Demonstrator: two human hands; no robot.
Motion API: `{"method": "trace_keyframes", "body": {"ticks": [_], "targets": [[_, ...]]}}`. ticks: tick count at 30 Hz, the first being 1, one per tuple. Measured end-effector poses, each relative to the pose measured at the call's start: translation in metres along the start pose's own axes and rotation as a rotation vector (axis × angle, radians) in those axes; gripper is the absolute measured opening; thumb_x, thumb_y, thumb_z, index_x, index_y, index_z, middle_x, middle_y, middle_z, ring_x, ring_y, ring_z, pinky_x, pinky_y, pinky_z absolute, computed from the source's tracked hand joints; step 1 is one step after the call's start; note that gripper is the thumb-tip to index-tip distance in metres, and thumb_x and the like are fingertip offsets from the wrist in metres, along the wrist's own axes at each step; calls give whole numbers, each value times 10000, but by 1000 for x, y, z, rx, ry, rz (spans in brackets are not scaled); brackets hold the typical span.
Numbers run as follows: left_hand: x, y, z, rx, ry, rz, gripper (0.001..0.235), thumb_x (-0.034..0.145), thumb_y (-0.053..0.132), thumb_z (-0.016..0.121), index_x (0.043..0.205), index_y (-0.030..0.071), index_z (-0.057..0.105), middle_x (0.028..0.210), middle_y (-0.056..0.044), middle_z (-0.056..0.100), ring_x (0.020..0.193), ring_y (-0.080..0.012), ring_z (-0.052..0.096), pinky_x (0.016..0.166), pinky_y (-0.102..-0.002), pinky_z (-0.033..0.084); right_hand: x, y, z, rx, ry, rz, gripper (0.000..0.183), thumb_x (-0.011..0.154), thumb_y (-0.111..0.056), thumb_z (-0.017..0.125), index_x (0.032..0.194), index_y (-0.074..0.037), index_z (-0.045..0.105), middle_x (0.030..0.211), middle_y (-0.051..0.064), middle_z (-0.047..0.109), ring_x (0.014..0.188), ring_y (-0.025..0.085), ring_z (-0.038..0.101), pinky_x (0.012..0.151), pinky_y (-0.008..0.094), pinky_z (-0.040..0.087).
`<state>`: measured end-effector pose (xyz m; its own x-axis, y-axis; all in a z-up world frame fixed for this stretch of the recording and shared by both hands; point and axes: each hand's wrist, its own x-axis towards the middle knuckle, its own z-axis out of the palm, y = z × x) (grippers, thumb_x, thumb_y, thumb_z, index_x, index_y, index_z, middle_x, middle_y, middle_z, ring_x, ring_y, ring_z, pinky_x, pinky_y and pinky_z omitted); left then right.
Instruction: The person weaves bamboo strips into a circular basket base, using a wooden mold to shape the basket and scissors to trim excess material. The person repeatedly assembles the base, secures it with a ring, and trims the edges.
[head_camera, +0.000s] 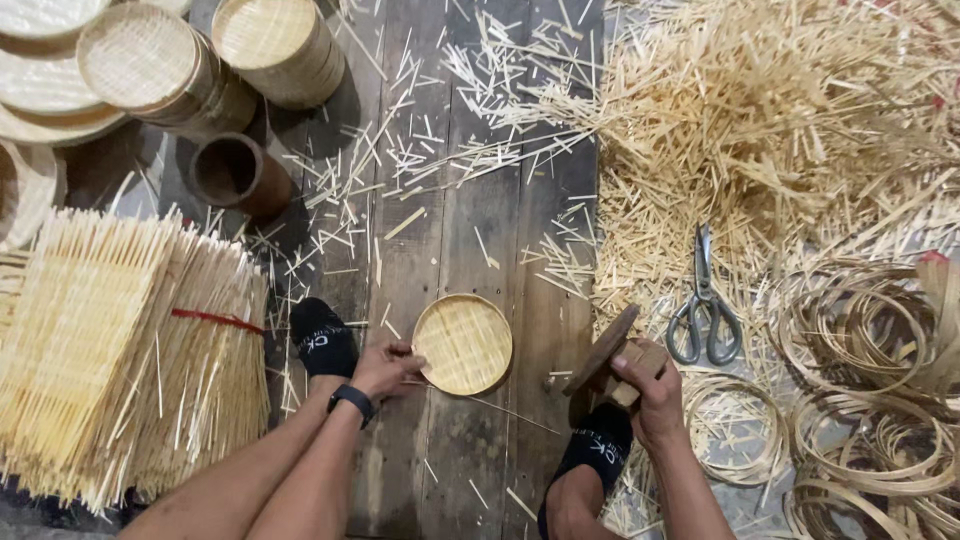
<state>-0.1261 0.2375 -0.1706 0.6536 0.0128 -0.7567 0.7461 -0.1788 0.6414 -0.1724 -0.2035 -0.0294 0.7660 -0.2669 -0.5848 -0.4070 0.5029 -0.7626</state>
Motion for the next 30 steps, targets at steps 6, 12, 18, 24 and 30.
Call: {"method": "trace_keyframes", "body": {"ticks": [6, 12, 18, 24, 30], "targets": [[4, -17, 5, -2, 98, -82, 263, 840, 71, 768, 1041, -61, 663, 862, -150, 764, 716, -257, 771, 590, -402, 633, -4, -1, -5, 10, -43, -15, 470, 802, -99, 741, 1221, 14, 560, 1032, 90, 635, 913, 206, 646, 820, 349, 547], [-4, -20, 20, 347, 169, 143, 455, 769, 247, 899, 1057, -22, 671, 820, -140, 763, 712, -217, 725, 654, -332, 587, -1, 3, -8, -14, -9, -13, 483, 770, -103, 741, 1210, -25, 559, 1005, 69, 635, 884, 186, 651, 793, 331, 560], [-3, -4, 40, 763, -110, 143, 281, 719, 95, 830, 952, -26, 728, 799, -141, 750, 739, -200, 713, 685, -314, 565, -2, 7, -20, -273, 36, -45, 505, 763, -126, 761, 1217, 17, 589, 979, 120, 657, 837, 203, 657, 732, 321, 542], [83, 127, 28, -908, 107, 176, 307, 769, 53, 736, 1042, 193, 717, 809, -115, 788, 741, -251, 745, 686, -368, 620, -2, 6, -33, -168, 84, -26, 554, 744, -115, 755, 1249, 10, 566, 1012, 137, 646, 859, 223, 665, 735, 343, 560], [65, 156, 110, 189, 168, 309, 230, 1017, 216, 639, 1091, 41, 768, 911, -89, 783, 838, -201, 755, 678, -317, 566, 2, -6, -1, 27, -67, 55, 697, 776, -121, 718, 1400, 32, 451, 1136, 184, 642, 975, 284, 671, 842, 428, 570]]}}
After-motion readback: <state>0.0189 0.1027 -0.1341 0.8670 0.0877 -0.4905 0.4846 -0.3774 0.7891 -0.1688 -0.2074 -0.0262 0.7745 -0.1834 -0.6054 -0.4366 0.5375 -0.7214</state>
